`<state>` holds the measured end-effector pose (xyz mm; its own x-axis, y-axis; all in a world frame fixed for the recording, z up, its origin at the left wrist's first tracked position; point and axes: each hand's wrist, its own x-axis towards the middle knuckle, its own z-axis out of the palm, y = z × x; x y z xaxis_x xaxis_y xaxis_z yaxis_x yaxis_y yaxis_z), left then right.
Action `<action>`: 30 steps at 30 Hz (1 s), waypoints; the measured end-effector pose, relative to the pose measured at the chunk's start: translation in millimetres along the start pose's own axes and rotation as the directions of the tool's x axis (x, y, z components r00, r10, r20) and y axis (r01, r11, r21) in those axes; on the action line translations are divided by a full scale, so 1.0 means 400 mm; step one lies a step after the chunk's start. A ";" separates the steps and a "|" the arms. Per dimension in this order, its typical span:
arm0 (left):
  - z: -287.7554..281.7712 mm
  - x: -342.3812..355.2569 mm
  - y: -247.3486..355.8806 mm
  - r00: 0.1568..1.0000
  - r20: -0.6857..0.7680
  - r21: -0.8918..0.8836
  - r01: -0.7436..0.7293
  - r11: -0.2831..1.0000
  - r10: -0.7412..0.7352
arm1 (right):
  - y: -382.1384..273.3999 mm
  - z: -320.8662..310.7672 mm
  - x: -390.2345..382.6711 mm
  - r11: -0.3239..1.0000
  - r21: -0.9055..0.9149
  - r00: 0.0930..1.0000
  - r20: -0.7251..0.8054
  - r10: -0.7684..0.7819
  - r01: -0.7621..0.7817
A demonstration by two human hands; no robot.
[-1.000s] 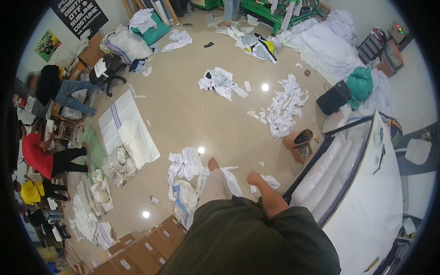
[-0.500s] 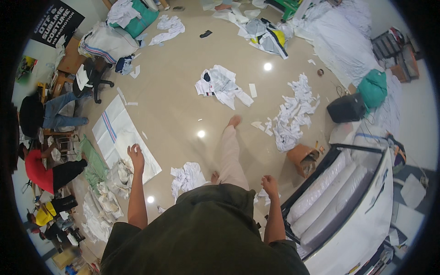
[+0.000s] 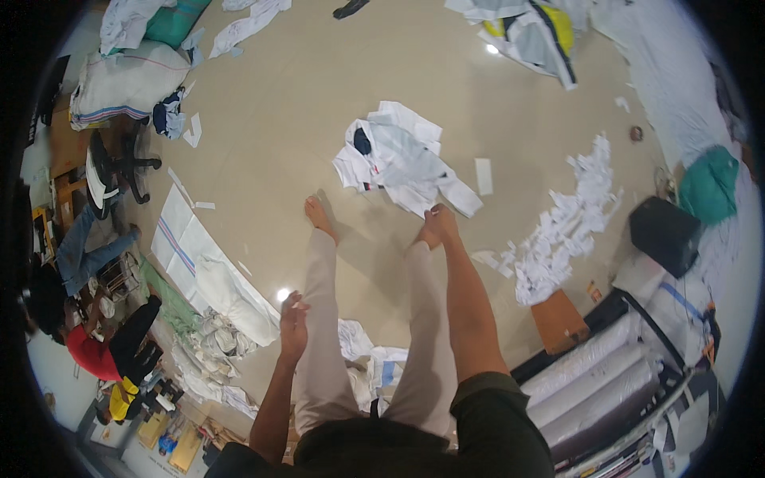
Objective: The person unpacks a garment, unfolds it on a white table, and uses a yellow electric cutting tool to cut out printed designs from the fabric. The person handles the fabric and the cutting tool throughout the process.
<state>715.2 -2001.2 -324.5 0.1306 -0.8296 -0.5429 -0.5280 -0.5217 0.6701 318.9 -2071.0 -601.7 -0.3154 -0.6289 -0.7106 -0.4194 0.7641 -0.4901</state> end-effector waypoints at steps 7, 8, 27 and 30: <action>0.250 0.524 -0.012 0.920 0.364 0.155 0.097 0.983 -0.148 | -0.105 0.288 0.516 0.982 0.052 0.946 -0.263 0.190 -0.182; 0.250 0.549 -0.025 0.892 0.398 0.204 0.142 0.968 -0.215 | -0.090 0.329 0.528 0.970 0.057 0.937 -0.251 0.243 -0.236; 0.187 0.651 0.002 0.252 0.851 0.411 0.224 0.884 -0.460 | -0.156 0.220 0.226 0.886 0.436 0.987 0.087 0.133 -0.158; 0.182 0.710 0.128 -0.075 0.840 0.521 0.389 0.759 -0.538 | -0.033 0.335 0.415 0.961 -0.128 0.810 -0.517 -0.276 0.246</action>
<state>664.0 -2249.1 -481.0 -0.4305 0.5101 -0.7447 -0.7875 -0.6153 0.0337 386.2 -2166.3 -781.0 -0.5798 -0.7946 -0.1799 -0.5893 0.5615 -0.5809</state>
